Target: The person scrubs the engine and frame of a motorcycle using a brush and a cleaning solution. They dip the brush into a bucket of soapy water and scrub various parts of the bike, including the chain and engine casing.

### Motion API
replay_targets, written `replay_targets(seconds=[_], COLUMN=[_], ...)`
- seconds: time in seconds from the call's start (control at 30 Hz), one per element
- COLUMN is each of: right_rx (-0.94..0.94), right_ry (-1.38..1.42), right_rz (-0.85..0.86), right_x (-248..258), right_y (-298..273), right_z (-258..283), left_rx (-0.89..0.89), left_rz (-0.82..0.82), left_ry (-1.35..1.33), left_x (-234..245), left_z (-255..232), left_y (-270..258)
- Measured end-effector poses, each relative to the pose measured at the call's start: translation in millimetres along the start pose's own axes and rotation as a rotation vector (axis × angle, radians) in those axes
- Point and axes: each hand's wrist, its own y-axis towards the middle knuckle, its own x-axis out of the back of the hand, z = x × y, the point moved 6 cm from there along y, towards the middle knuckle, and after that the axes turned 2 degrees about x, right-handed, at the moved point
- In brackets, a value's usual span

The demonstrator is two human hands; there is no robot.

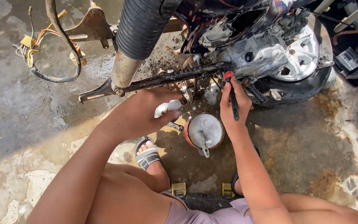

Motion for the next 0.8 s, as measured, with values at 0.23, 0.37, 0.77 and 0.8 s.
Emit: replay_targets(seconds=[0.23, 0.37, 0.77, 0.8], right_rx=[-0.003, -0.032, -0.017, -0.03], right_ry=[0.037, 0.05, 0.014, 0.006], right_rz=[0.032, 0.061, 0.08, 0.101], right_x=[-5, 1, -2, -2], right_y=[-4, -5, 3, 7], right_z=[-20, -23, -22, -25], left_rx=[-0.005, 0.016, 0.01, 0.014], left_rz=[-0.01, 0.016, 0.018, 0.018], left_ry=[0.004, 0.007, 0.011, 0.018], left_x=[1, -4, -2, -1], left_z=[0, 0, -4, -3], left_y=[2, 5, 4, 5])
